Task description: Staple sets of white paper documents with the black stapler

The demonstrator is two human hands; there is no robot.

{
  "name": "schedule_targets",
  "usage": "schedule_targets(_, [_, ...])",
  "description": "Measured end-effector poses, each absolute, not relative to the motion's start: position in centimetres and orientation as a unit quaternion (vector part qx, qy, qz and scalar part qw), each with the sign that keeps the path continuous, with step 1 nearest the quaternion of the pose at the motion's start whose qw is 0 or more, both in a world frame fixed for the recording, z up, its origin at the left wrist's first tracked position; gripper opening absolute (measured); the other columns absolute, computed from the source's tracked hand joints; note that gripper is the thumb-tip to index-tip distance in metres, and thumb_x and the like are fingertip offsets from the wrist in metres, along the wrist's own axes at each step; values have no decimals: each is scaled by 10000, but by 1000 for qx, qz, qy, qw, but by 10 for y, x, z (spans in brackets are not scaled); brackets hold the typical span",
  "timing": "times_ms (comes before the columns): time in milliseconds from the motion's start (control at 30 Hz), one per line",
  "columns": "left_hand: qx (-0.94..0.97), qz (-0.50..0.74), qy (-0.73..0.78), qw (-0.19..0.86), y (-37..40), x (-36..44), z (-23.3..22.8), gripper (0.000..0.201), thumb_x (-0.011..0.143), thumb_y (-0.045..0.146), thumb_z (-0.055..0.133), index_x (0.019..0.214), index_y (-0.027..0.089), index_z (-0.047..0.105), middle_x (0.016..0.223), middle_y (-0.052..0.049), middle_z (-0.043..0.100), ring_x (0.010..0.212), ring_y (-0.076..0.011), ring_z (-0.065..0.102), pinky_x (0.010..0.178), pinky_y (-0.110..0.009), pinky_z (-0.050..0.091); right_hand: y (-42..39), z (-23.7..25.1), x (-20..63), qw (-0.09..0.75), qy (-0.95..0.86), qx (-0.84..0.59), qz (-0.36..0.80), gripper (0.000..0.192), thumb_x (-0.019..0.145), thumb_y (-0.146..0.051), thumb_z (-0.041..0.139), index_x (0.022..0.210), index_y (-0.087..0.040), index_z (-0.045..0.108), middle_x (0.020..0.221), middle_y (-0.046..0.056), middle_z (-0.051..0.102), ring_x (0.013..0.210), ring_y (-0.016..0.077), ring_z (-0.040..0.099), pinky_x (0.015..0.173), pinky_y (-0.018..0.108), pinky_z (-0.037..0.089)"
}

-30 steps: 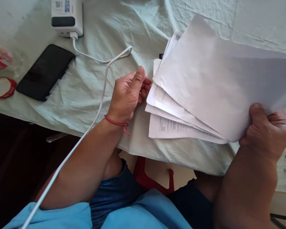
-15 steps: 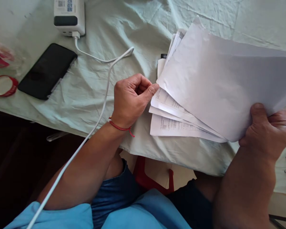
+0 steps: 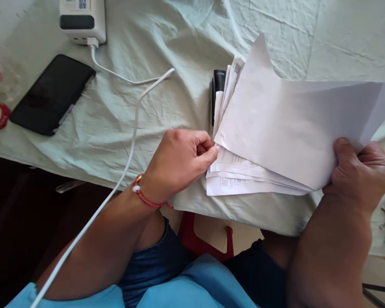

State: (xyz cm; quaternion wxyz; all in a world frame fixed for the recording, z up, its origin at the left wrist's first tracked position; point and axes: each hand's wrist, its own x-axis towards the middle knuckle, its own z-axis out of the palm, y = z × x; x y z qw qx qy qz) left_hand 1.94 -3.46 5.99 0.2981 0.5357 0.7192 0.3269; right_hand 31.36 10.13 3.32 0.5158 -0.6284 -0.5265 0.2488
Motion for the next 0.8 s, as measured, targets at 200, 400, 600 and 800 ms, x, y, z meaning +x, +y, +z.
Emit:
schedule_targets(200, [596, 244, 665, 378, -43, 12, 68, 307, 874, 273, 640, 577, 205, 681, 515, 32, 599, 510, -117, 498, 622, -296, 392, 100, 38, 312, 475, -514, -666, 257, 125, 634, -298, 772, 666, -191, 716, 637, -42, 528, 573, 78, 373, 515, 256, 284])
schedule_targets(400, [623, 104, 670, 389, -39, 7, 60, 387, 842, 265, 687, 487, 223, 537, 469, 5, 498, 490, -155, 449, 651, -342, 394, 102, 33, 326, 404, -536, -666, 325, 303, 633, -350, 810, 884, -182, 825, 779, -6, 735, 621, 98, 533, 588, 246, 406])
schedule_targets(600, [586, 210, 703, 343, -37, 5, 58, 114, 793, 228, 740, 727, 213, 648, 631, 25, 629, 600, -163, 560, 655, -314, 416, 104, 28, 334, 424, -538, -643, 343, 311, 603, -303, 815, 885, -174, 841, 785, 0, 766, 643, 90, 567, 651, 235, 430])
schedule_targets(800, [589, 344, 662, 310, -37, 13, 50, 78, 855, 167, 651, 864, 214, 713, 633, 46, 587, 621, -143, 545, 660, -290, 431, 103, 30, 334, 408, -551, -648, 331, 353, 631, -319, 814, 951, -180, 865, 783, -2, 767, 629, 91, 555, 616, 236, 398])
